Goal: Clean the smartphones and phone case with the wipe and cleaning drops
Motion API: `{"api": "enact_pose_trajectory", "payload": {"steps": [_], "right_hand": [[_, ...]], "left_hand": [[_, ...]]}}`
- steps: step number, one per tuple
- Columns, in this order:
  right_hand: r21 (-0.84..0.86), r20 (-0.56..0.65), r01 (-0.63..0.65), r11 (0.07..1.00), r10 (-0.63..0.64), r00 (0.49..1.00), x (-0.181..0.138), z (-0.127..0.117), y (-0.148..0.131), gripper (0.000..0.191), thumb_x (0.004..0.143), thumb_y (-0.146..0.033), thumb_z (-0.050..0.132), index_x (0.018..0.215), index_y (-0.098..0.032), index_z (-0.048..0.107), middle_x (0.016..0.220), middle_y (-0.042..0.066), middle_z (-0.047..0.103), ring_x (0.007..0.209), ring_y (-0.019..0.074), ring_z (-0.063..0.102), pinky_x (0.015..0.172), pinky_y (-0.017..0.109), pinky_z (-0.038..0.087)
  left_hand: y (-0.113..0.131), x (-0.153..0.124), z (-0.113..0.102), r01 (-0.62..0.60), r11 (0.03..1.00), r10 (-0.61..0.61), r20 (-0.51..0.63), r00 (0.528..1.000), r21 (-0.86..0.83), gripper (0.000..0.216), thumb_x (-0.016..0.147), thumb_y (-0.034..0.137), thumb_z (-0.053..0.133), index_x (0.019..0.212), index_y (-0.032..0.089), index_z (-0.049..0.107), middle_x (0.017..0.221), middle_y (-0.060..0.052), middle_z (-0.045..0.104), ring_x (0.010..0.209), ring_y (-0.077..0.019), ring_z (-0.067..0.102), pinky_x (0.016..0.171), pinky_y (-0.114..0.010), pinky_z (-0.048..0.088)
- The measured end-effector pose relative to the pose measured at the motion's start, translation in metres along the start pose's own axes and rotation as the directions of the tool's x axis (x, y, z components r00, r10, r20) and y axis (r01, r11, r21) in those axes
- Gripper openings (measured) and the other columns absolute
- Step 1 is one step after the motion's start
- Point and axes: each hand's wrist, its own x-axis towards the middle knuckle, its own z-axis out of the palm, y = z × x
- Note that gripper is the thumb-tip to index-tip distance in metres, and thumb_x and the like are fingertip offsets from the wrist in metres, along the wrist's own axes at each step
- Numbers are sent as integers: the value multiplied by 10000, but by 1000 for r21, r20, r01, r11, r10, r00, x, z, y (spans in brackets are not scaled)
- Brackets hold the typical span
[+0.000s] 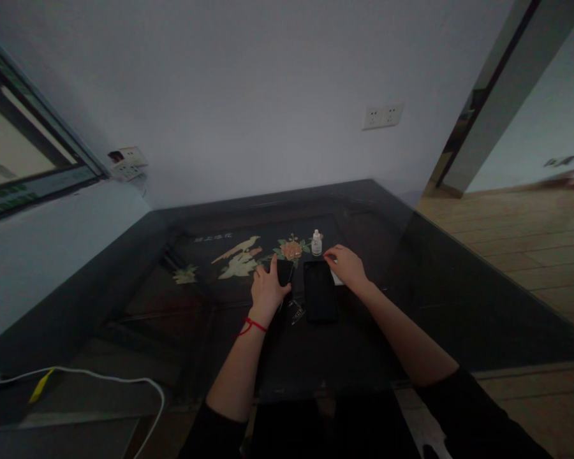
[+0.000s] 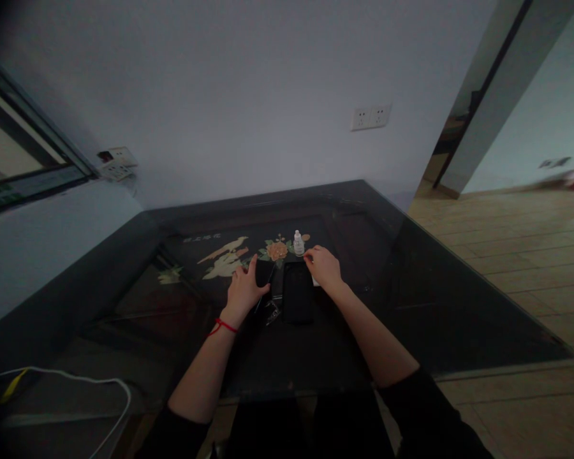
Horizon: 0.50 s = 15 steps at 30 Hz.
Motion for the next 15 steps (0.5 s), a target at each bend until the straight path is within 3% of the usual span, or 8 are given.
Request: {"api": "enact_pose_trajectory", "payload": {"steps": [5, 11, 15], "right_hand": [[38, -22, -60, 997, 61, 998, 15, -16, 7, 191, 888, -238, 521, 994, -221, 680, 948, 34, 704, 860, 169, 645, 725, 253, 451], [1, -28, -57, 998, 57, 998, 57, -25, -12, 281, 889, -303, 563, 1150, -207, 601, 1022, 68, 697, 918, 187, 650, 765, 273, 455], [-80, 38, -38, 996, 42, 998, 76, -23, -28, 303, 833, -355, 661, 1076, -175, 635, 1030, 133, 696, 953, 242, 658, 774, 311, 470]], "left_hand": [[2, -1, 0, -14, 999, 15, -22, 1000, 46, 894, 762, 503, 635, 1493, 239, 195, 1114, -144, 530, 1050, -276, 552, 878, -332, 415], [5, -7, 1, -10, 999, 11, -24, 1000, 40, 881, 762, 601, 595, 1471, 184, 277, 1153, -199, 548, 1085, -336, 538, 884, -383, 419], [9, -4, -3, -22, 1000, 22, -117, 993, -5, 822, 784, 625, 548, 1439, 170, 350, 1368, -247, 442, 1217, -389, 454, 957, -462, 385]]}}
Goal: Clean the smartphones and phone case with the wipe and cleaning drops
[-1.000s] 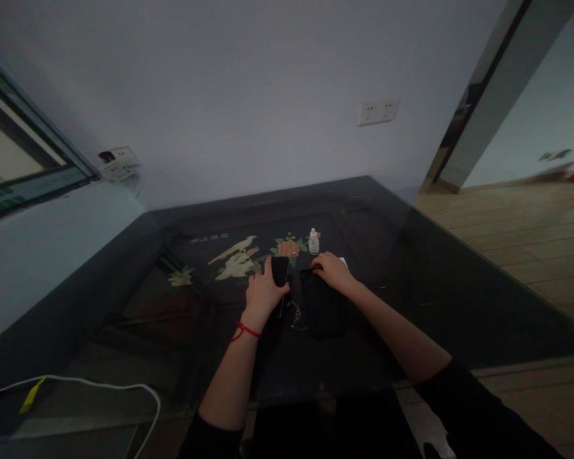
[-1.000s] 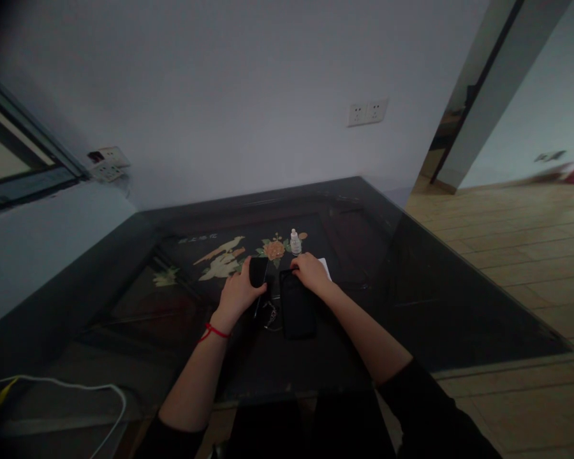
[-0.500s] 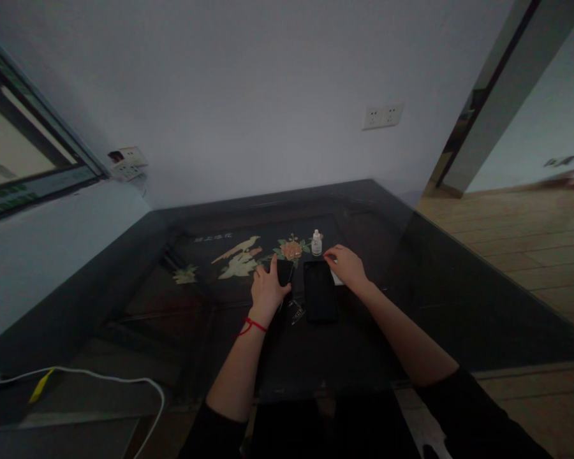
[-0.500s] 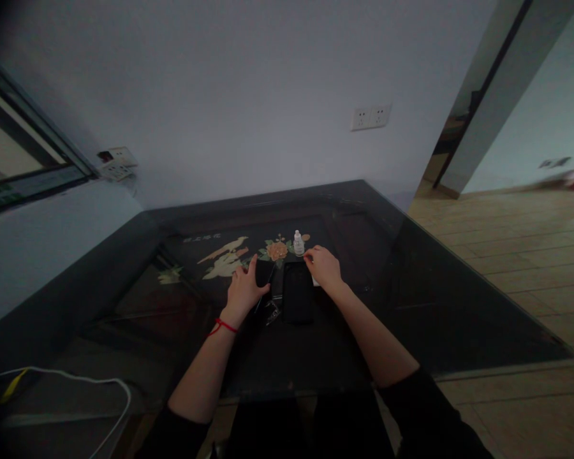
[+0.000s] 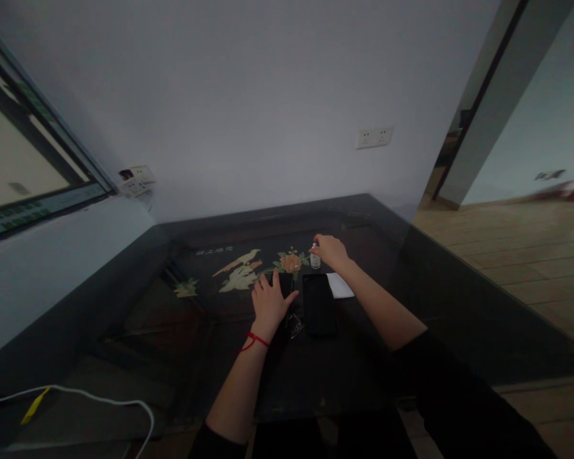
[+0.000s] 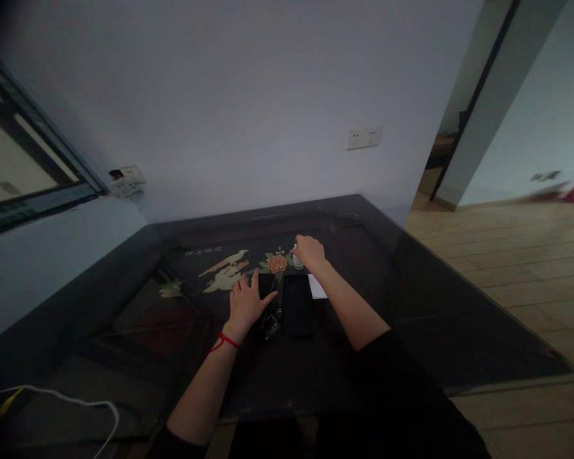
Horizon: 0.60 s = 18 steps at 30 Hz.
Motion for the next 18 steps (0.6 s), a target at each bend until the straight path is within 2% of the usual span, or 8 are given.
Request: {"api": "enact_pose_trajectory", "payload": {"steps": [2, 4, 5, 7, 10, 14, 16, 18], "right_hand": [[-41, 35, 9, 999, -7, 999, 4, 0, -6, 276, 818, -344, 686, 1025, -166, 651, 1026, 147, 694, 973, 253, 657, 792, 319, 476], [-74, 69, 15, 997, -10, 998, 7, 0, -10, 253, 823, -322, 686, 1011, -155, 654, 1036, 148, 684, 993, 253, 649, 817, 333, 484], [-88, 86, 17, 996, -9, 996, 7, 1, -11, 256, 837, -320, 672, 1026, -150, 647, 1053, 138, 674, 996, 246, 644, 829, 349, 492], [-111, 116, 17, 994, -4, 993, 8, 2, -13, 290, 878, -332, 622, 1101, -147, 612, 1117, 110, 637, 1000, 227, 627, 844, 389, 511], [-131, 137, 15, 991, 3, 991, 8, 3, -14, 332, 917, -352, 565, 1193, -168, 555, 1193, 80, 583, 1004, 203, 606, 845, 420, 529], [-127, 116, 37, 991, -23, 993, 6, 4, -11, 238, 900, -286, 588, 1070, -125, 630, 1055, 152, 663, 957, 233, 644, 816, 356, 512], [-114, 112, 61, 992, -49, 993, 7, 4, -8, 193, 887, -239, 590, 1022, -117, 656, 1006, 185, 686, 950, 261, 660, 794, 333, 498], [-94, 121, 91, 991, -80, 989, 10, 4, -5, 170, 876, -213, 592, 1007, -136, 669, 1003, 173, 696, 953, 265, 665, 783, 320, 489]], "left_hand": [[7, 13, -2, -66, 993, 60, -55, 997, -101, 754, 802, 559, 569, 1407, 144, 396, 1436, -228, 390, 1282, -368, 404, 1015, -454, 348], [20, 34, -2, -141, 944, 145, -8, 989, -299, 625, 816, 438, 598, 1342, 125, 469, 1336, -173, 522, 1232, -279, 477, 1033, -364, 347], [27, 45, 0, -147, 932, 157, 2, 988, -332, 572, 819, 399, 600, 1313, 129, 495, 1278, -145, 576, 1193, -238, 516, 1011, -321, 367], [44, 65, 7, -147, 921, 162, 10, 987, -361, 530, 801, 367, 627, 1266, 129, 535, 1219, -128, 620, 1144, -211, 554, 977, -289, 386], [65, 83, 21, -124, 911, 147, 30, 989, -393, 446, 777, 385, 654, 1151, 146, 616, 1104, -123, 675, 1050, -221, 607, 937, -320, 404], [76, 91, 37, -80, 902, 118, 64, 991, -424, 316, 766, 371, 667, 1000, 158, 679, 939, -96, 714, 928, -216, 645, 886, -327, 412], [76, 94, 40, -61, 898, 109, 86, 990, -436, 303, 764, 377, 671, 989, 175, 690, 921, -85, 718, 915, -208, 646, 869, -315, 412], [74, 97, 42, -42, 894, 102, 111, 988, -445, 320, 752, 396, 685, 1001, 195, 698, 930, -76, 720, 927, -205, 641, 859, -305, 412]]}}
